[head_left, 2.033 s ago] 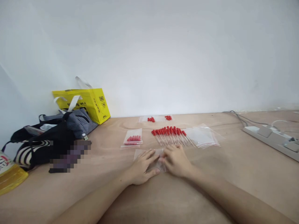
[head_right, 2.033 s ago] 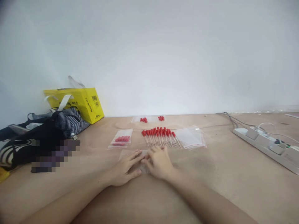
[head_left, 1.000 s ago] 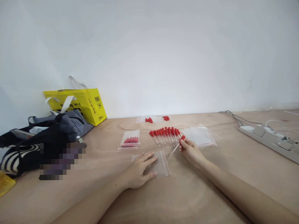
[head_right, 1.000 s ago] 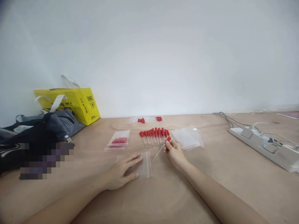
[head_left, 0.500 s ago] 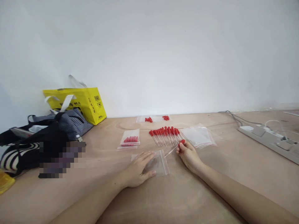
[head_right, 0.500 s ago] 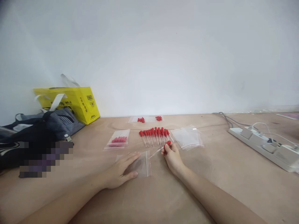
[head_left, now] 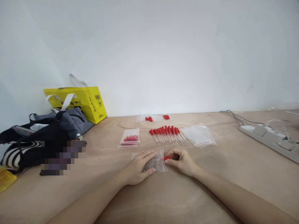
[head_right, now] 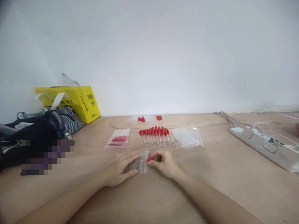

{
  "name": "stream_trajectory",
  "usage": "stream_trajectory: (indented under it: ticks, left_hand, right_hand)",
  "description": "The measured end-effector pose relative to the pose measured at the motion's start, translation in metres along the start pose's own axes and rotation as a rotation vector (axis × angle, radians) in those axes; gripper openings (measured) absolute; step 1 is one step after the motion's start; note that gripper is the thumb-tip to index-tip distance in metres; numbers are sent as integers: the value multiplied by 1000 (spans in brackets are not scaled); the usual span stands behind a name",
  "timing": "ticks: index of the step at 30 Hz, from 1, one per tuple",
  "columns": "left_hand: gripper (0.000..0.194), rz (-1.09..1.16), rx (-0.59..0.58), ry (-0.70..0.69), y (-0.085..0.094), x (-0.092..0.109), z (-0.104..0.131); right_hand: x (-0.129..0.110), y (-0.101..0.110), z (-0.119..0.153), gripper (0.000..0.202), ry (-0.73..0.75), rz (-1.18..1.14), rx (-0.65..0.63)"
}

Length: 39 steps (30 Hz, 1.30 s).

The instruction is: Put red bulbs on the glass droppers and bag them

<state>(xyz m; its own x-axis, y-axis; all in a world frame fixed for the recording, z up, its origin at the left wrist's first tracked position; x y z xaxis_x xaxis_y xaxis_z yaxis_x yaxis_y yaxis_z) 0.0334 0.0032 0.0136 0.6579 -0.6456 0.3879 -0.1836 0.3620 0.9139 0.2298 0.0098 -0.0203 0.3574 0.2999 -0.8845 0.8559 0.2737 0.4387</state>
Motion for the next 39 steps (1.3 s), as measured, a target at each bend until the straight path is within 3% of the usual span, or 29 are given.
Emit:
stream_trajectory:
  ticks: [6,13,16,18,21,23,26,32,39]
  left_hand:
    - [44,8,-16,-64,-3,-3,-2]
    - [37,-55,69,-129,-1,5,-6]
    - [36,-38,79,-129,2,4,-4]
    - [37,-8,65,-121,5,1,-1]
    - [39,37,26,-98,8,-6,5]
    - [41,55,-7,-91,8,-10,7]
    - [41,80,-44,-106,6,-14,7]
    - [40,103,-15,-130,4,-15,4]
    - [39,78,-22,-105,5,-12,5]
  right_hand:
    - [-9,-1,0,16,119,132,-115]
    - [-14,-6,1,17,164,309,-216]
    - [-13,5,-4,18,188,323,-282]
    - [-5,24,-14,18,104,291,-177]
    - [16,64,-30,12,-231,397,245]
    - [26,79,-44,16,-311,427,346]
    - [36,87,-62,28,-379,440,409]
    - [35,84,-80,30,-418,409,451]
    - [9,84,-61,49,-285,305,415]
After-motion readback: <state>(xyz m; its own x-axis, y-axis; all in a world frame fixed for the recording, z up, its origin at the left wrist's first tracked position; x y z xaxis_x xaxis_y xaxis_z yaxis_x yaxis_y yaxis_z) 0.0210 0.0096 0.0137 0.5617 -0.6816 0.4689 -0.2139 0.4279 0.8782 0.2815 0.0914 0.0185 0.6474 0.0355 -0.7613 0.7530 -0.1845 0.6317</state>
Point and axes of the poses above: each hand's wrist, its own z-axis away from the middle knuckle, its own y-axis out of the back of the hand, x = y × z, the point moved 3 cm from there along -z, towards the middle knuckle, and after that the axes turned 11 degrees about -x, right-handed, at the moved point
